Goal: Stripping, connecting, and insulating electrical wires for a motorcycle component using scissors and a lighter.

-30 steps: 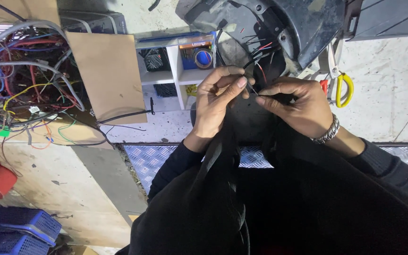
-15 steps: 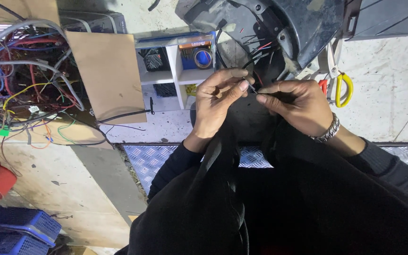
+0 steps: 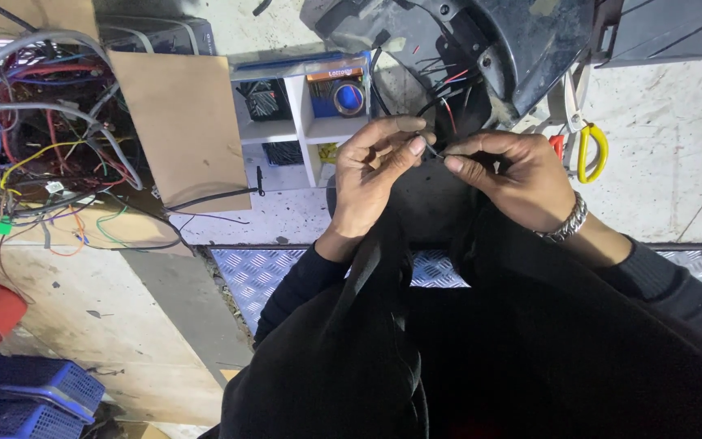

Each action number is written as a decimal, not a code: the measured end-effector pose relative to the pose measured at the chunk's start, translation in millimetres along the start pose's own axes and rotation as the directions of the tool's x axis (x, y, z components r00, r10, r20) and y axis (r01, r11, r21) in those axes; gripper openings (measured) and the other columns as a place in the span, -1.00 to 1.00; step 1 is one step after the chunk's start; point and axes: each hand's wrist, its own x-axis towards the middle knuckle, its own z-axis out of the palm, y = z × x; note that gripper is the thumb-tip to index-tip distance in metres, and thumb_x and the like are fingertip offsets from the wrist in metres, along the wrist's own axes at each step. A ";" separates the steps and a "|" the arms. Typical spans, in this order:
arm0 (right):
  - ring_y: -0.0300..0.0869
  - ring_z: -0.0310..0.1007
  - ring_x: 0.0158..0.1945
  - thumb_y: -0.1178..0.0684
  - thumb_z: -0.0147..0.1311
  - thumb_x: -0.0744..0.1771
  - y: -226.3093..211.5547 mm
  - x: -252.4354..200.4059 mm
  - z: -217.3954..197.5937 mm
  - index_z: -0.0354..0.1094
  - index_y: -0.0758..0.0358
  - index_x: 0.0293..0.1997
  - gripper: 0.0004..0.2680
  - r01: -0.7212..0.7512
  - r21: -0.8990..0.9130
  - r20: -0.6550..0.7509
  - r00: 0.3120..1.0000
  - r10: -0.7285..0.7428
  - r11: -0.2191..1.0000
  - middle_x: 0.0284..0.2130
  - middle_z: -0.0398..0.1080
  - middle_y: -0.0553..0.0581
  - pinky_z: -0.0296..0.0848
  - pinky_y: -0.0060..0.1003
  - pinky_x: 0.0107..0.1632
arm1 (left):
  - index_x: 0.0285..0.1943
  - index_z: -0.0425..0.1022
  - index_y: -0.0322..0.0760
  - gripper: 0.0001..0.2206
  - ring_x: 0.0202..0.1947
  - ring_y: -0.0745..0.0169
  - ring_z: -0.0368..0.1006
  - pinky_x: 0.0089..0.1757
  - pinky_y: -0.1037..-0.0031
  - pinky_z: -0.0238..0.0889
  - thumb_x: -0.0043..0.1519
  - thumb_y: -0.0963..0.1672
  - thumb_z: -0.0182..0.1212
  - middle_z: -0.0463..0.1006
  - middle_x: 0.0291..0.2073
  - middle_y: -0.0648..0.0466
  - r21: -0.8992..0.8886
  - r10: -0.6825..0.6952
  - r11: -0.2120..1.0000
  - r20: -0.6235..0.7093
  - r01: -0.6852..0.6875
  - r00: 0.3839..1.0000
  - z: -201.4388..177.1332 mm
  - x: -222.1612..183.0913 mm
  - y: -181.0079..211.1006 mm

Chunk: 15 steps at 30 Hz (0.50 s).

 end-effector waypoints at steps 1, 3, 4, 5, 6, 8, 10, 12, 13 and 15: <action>-0.28 0.39 -0.24 0.16 0.27 0.36 1.0 -0.5 -0.2 0.56 0.33 -0.11 -0.91 -0.002 0.000 0.000 1.000 0.002 1.000 -0.42 0.50 0.22 0.39 -0.31 -0.18 | 0.09 0.58 -0.31 -0.81 -0.19 0.36 0.57 -0.15 0.49 0.49 0.31 -0.19 0.33 0.67 -0.21 -0.18 0.000 -0.002 1.000 0.000 0.002 1.000 0.1 -0.6 0.6; -0.26 0.42 -0.21 0.16 0.26 0.37 3.0 -1.3 -0.7 0.55 0.34 -0.12 -0.92 0.005 0.021 -0.005 1.000 -0.005 1.000 -0.41 0.50 0.22 0.38 -0.33 -0.14 | 0.10 0.57 -0.28 -0.81 -0.14 0.32 0.59 -0.13 0.49 0.49 0.32 -0.18 0.31 0.67 -0.20 -0.16 0.033 0.000 0.999 -0.003 0.000 1.000 0.2 -1.6 1.9; -0.26 0.42 -0.21 0.16 0.26 0.37 2.0 -1.3 -0.6 0.55 0.34 -0.12 -0.92 0.004 0.021 -0.005 1.000 -0.004 1.000 -0.41 0.50 0.22 0.38 -0.33 -0.14 | 0.10 0.57 -0.28 -0.81 -0.14 0.32 0.59 -0.13 0.49 0.49 0.32 -0.18 0.31 0.67 -0.20 -0.16 0.033 -0.001 0.999 -0.003 0.001 1.000 -0.1 -1.4 1.7; -0.25 0.42 -0.21 0.16 0.26 0.36 0.8 -1.2 -0.7 0.55 0.34 -0.13 -0.92 0.002 0.016 -0.003 1.000 -0.002 1.000 -0.40 0.50 0.23 0.39 -0.31 -0.14 | 0.09 0.58 -0.28 -0.81 -0.14 0.35 0.59 -0.13 0.50 0.50 0.31 -0.18 0.32 0.68 -0.20 -0.14 0.049 0.009 0.999 -0.004 -0.009 1.000 -0.3 -0.9 1.5; -0.24 0.43 -0.22 0.16 0.26 0.36 -0.5 -1.1 -0.9 0.55 0.34 -0.14 -0.92 0.000 0.010 -0.001 1.000 0.000 1.000 -0.39 0.50 0.24 0.39 -0.30 -0.15 | 0.08 0.58 -0.27 -0.81 -0.14 0.37 0.60 -0.14 0.52 0.50 0.31 -0.18 0.33 0.68 -0.21 -0.11 0.065 0.018 0.998 -0.005 -0.018 1.000 -0.5 -0.4 1.3; -0.15 0.48 -0.15 0.17 0.23 0.37 2.6 -1.3 -3.2 0.55 0.35 -0.10 -0.92 0.002 -0.003 0.027 1.000 -0.002 1.000 -0.32 0.53 0.29 0.42 -0.23 -0.09 | 0.09 0.58 -0.26 -0.81 -0.12 0.35 0.60 -0.14 0.50 0.51 0.32 -0.18 0.32 0.68 -0.20 -0.11 0.070 0.036 0.997 -0.004 -0.036 0.999 0.0 -0.3 -0.4; -0.06 0.54 -0.08 0.19 0.19 0.37 3.9 -1.9 -3.7 0.54 0.35 -0.06 -0.90 0.004 -0.015 0.054 0.999 -0.003 1.000 -0.25 0.55 0.35 0.45 -0.16 -0.04 | 0.10 0.57 -0.24 -0.81 -0.10 0.32 0.60 -0.13 0.48 0.51 0.33 -0.18 0.31 0.68 -0.19 -0.11 0.074 0.053 0.996 -0.003 -0.053 0.999 0.0 0.0 -0.4; -0.03 0.55 -0.06 0.25 0.17 0.36 3.2 -2.5 -2.7 0.55 0.34 -0.04 -0.88 -0.006 0.008 0.068 0.998 0.005 1.000 -0.21 0.56 0.37 0.46 -0.14 -0.01 | 0.08 0.58 -0.27 -0.81 -0.12 0.33 0.60 -0.14 0.49 0.53 0.32 -0.17 0.33 0.68 -0.19 -0.11 0.083 0.053 0.995 -0.022 -0.051 0.998 -0.2 0.8 1.2; -0.03 0.55 -0.06 0.25 0.17 0.36 7.0 -2.5 -3.1 0.55 0.34 -0.04 -0.88 -0.006 0.008 0.067 0.998 0.006 1.000 -0.21 0.56 0.37 0.46 -0.14 -0.01 | 0.08 0.58 -0.27 -0.81 -0.12 0.33 0.60 -0.14 0.49 0.53 0.32 -0.17 0.33 0.68 -0.19 -0.11 0.083 0.052 0.995 -0.022 -0.050 0.998 -0.1 1.1 1.5; -0.04 0.57 -0.05 0.26 0.19 0.34 14.7 -2.4 -4.1 0.56 0.29 -0.01 -0.85 0.003 -0.006 0.103 0.995 -0.002 1.000 -0.19 0.58 0.32 0.47 -0.15 0.00 | 0.11 0.57 -0.24 -0.80 -0.13 0.34 0.60 -0.18 0.54 0.51 0.32 -0.16 0.32 0.69 -0.20 -0.09 0.082 0.051 0.995 -0.011 -0.050 0.999 0.2 2.0 2.1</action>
